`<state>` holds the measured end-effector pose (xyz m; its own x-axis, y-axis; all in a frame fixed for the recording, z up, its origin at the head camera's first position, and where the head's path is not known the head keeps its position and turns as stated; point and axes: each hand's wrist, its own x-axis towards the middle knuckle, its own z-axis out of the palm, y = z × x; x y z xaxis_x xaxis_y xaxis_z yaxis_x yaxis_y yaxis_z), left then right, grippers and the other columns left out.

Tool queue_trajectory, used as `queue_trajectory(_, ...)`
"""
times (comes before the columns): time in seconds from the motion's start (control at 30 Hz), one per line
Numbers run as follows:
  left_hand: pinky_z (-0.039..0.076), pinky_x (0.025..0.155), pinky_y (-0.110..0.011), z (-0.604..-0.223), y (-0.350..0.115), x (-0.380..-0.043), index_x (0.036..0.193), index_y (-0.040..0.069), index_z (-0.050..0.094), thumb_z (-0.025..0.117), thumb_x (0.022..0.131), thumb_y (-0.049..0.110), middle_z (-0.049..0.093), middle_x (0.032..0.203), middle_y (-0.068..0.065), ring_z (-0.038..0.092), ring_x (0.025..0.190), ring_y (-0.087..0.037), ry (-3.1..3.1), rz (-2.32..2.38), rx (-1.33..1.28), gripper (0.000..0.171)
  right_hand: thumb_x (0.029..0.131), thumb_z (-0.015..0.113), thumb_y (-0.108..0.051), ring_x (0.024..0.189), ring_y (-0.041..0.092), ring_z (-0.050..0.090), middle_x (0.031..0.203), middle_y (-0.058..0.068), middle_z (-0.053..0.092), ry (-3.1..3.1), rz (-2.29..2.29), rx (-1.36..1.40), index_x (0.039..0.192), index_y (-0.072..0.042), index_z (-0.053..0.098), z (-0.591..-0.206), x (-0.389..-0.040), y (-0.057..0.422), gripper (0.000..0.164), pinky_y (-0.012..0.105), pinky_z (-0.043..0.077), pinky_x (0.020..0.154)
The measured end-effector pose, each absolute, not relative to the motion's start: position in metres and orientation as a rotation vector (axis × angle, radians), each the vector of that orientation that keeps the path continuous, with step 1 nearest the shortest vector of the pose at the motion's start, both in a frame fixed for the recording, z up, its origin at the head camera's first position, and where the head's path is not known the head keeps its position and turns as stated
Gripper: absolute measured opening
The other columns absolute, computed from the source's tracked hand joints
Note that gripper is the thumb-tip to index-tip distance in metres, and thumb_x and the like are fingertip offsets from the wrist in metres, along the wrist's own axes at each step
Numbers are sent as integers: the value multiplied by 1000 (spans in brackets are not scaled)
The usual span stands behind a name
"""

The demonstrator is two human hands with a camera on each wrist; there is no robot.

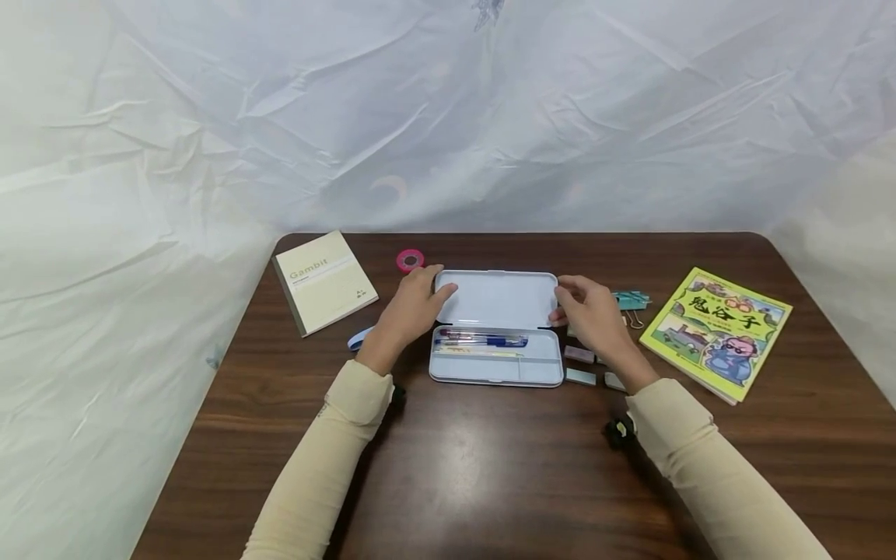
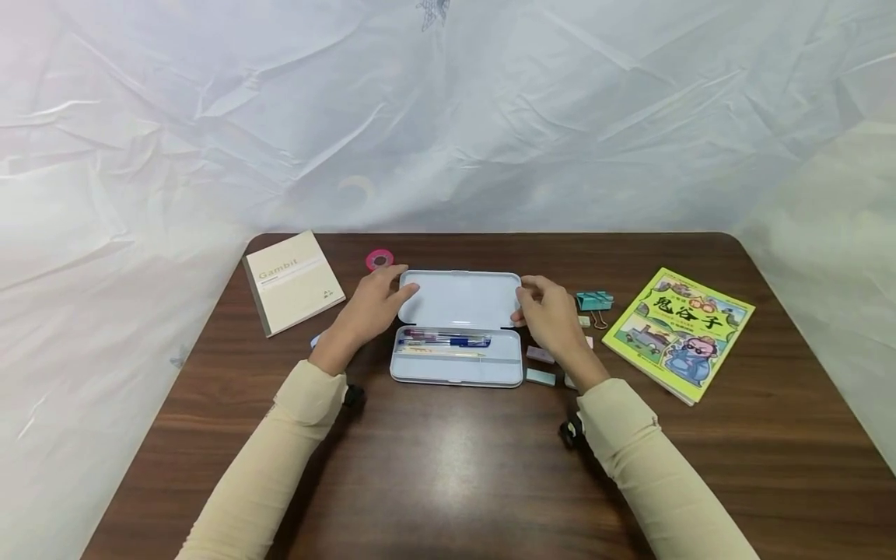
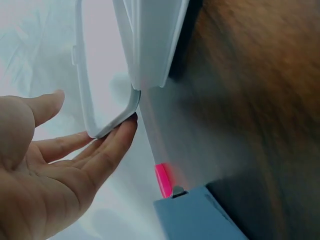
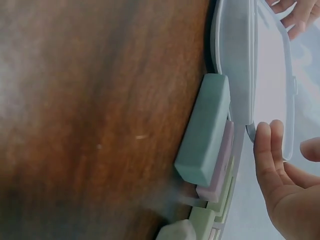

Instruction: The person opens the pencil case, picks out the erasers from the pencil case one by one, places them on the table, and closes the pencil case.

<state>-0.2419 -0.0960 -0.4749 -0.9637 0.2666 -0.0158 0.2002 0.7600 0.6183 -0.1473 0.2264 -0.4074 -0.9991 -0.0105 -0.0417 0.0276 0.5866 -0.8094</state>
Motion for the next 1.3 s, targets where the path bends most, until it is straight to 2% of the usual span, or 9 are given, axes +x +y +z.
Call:
queue_trajectory(0.07,44,136,-55,-456,-94,-227,174,9,48,58,119,52,56,172,-18,56,158,-34,2817,1032,368,70,123,50,-31,94,24,83,138,26,75,2764,-1421,4,170,0,49,-407,-145,226,57,35,68,87)
queue_trajectory(0.2,56,125,-56,-415,-92,-192,171,6,51,62,120,31,61,164,-20,66,138,-36,2746,1200,343,59,123,50,-35,105,34,83,147,26,70,2754,-1452,-34,175,-3,43,-407,-139,228,61,53,67,102)
queue_trajectory(0.33,59,120,-54,-400,-92,-173,167,4,54,63,119,24,64,159,-19,69,135,-35,2743,1297,357,52,123,51,-40,117,41,81,155,25,65,2718,-1500,-68,177,-8,40,-407,-130,232,64,63,63,110)
queue_trajectory(0.43,60,119,-53,-401,-94,-166,162,4,56,63,119,24,67,153,-18,69,132,-33,2758,1342,386,48,123,52,-41,119,37,81,155,25,65,2690,-1553,-104,176,-8,41,-408,-124,235,63,58,64,111)
queue_trajectory(0.6,61,106,-52,-402,-98,-156,147,4,64,60,120,21,75,138,-18,70,118,-32,2805,1415,477,32,123,52,-38,111,12,80,151,26,62,2635,-1657,-157,168,-4,44,-408,-114,238,57,35,68,105)
queue_trajectory(0.7,58,99,-49,-400,-100,-151,139,4,67,57,121,17,77,133,-18,68,110,-32,2831,1436,521,24,124,51,-39,111,5,79,156,26,58,2591,-1704,-160,162,-1,44,-407,-108,237,54,26,67,102)
queue_trajectory(0.9,58,101,-51,-396,-106,-137,133,1,69,57,121,14,79,137,-20,71,113,-32,2816,1441,578,21,124,49,-43,117,15,81,155,25,56,2566,-1724,-130,149,-1,46,-406,-98,234,49,27,66,103)
queue_trajectory(1.17,59,104,-54,-397,-114,-119,131,6,68,56,121,14,81,128,-18,73,114,-30,2767,1332,677,18,123,55,-35,112,6,79,148,26,58,2469,-1858,-124,135,3,52,-411,-90,234,40,25,67,101)
queue_trajectory(1.3,60,106,-53,-397,-118,-110,136,7,70,56,121,15,81,132,-16,72,115,-28,2735,1259,673,22,121,60,-30,113,7,78,152,25,59,2469,-1837,-113,137,3,54,-413,-86,235,38,22,66,97)
